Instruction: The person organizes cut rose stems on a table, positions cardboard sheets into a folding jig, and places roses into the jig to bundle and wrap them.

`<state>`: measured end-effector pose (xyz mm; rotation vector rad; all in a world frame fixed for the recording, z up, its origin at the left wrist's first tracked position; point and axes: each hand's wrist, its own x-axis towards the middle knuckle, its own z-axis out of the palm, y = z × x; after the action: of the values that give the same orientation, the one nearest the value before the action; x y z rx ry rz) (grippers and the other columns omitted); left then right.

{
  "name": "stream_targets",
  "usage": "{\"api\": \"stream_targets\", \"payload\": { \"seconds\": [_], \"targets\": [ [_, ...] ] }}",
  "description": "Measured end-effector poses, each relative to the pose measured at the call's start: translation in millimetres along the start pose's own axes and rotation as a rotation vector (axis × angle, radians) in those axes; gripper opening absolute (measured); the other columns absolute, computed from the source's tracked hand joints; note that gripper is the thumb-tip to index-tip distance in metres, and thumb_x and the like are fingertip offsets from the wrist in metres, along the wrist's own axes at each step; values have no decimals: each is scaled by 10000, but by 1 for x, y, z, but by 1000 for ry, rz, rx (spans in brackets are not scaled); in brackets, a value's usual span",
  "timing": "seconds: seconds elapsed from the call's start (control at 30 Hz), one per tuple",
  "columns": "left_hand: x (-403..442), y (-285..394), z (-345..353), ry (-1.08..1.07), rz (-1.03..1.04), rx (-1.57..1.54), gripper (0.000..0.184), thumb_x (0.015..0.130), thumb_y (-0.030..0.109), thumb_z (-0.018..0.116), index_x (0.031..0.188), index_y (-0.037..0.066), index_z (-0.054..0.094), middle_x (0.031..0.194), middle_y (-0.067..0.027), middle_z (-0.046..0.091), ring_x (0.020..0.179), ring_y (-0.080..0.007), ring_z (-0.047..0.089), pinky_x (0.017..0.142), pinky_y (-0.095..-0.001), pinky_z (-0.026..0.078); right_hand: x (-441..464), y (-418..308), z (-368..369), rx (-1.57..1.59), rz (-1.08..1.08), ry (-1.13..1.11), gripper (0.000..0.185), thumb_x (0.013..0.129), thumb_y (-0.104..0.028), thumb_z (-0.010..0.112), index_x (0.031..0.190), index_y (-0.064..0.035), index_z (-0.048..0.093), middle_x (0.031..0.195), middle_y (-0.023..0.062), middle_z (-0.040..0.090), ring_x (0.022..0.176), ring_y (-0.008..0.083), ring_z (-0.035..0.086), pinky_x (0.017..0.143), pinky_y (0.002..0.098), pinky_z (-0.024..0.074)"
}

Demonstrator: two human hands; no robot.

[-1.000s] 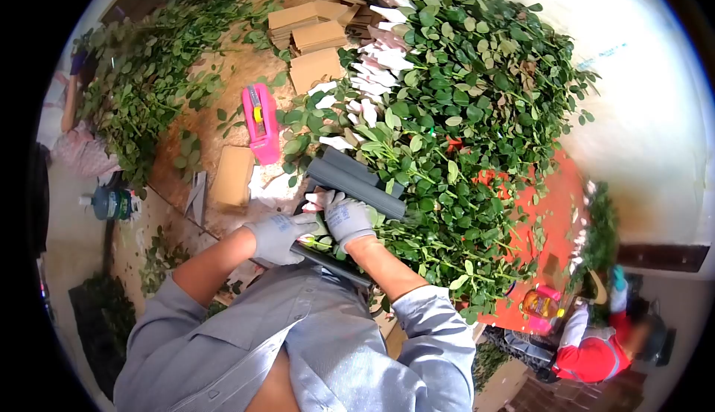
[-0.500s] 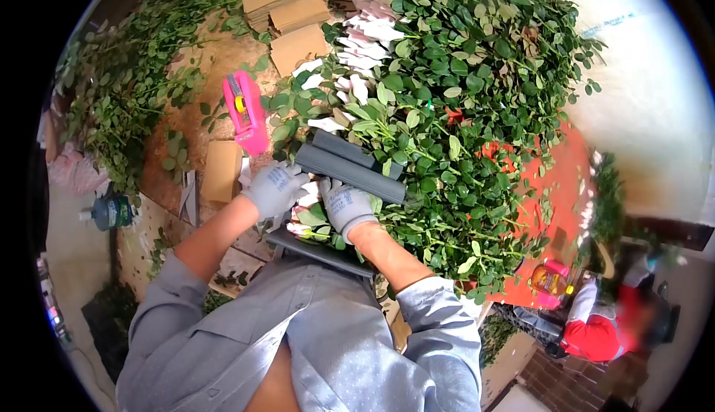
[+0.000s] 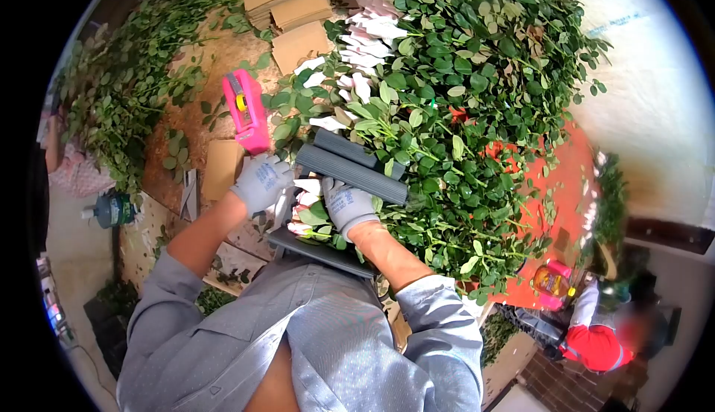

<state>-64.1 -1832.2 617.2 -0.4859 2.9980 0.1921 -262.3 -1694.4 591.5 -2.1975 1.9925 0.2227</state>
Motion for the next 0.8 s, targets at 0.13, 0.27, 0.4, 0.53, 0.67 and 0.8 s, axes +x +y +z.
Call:
{"api": "stream_targets", "payload": {
  "seconds": [0.13, 0.27, 0.4, 0.53, 0.67, 0.8],
  "targets": [
    [-8, -18, 7, -142, -229, 148, 143, 835, 105, 586, 915, 122, 702, 920, -64, 697, 881, -244, 689, 735, -419, 506, 2, 0, -3, 11, 14, -38, 342, 955, -134, 500, 1289, -58, 519, 1083, 222, 661, 866, 337, 719, 738, 455, 566],
    [-22, -36, -20, -504, -465, 138, 153, 875, 235, 614, 956, 135, 697, 1056, -81, 700, 977, -258, 658, 829, -423, 484, 3, 0, -9, -39, -41, -25, 384, 963, -137, 481, 1338, -53, 504, 1121, 225, 670, 912, 357, 719, 764, 469, 569],
    [-27, 21, -55, -143, -76, -184, 264, 876, 244, 636, 1079, 75, 646, 1098, -82, 648, 1040, -279, 616, 885, -446, 467, 5, -8, -19, 60, 10, -164, 428, 970, -141, 464, 1386, -45, 493, 1178, 219, 673, 986, 359, 710, 814, 479, 559],
    [-20, 48, -30, -112, 132, -362, 404, 872, 139, 614, 1269, 69, 638, 1341, -90, 604, 1115, -295, 586, 975, -433, 468, 2, -10, -26, 212, 101, -172, 378, 986, -175, 466, 1336, -61, 552, 1184, 231, 672, 1023, 379, 691, 856, 494, 540],
    [-10, 48, -23, -161, 177, -310, 484, 889, 145, 604, 1366, 66, 598, 1438, -94, 555, 1157, -305, 570, 1011, -427, 459, 3, -8, -15, 240, 124, -157, 403, 968, -166, 491, 1367, -123, 528, 1212, 225, 654, 1024, 362, 700, 845, 479, 551],
    [-8, 48, -18, -222, 195, -205, 514, 870, 123, 585, 1379, 56, 579, 1447, -127, 536, 1126, -323, 583, 981, -418, 469, -6, -10, -9, 251, 134, -6, 401, 962, -167, 493, 1353, -83, 526, 1189, 234, 638, 942, 373, 707, 798, 488, 557]
  ]
}}
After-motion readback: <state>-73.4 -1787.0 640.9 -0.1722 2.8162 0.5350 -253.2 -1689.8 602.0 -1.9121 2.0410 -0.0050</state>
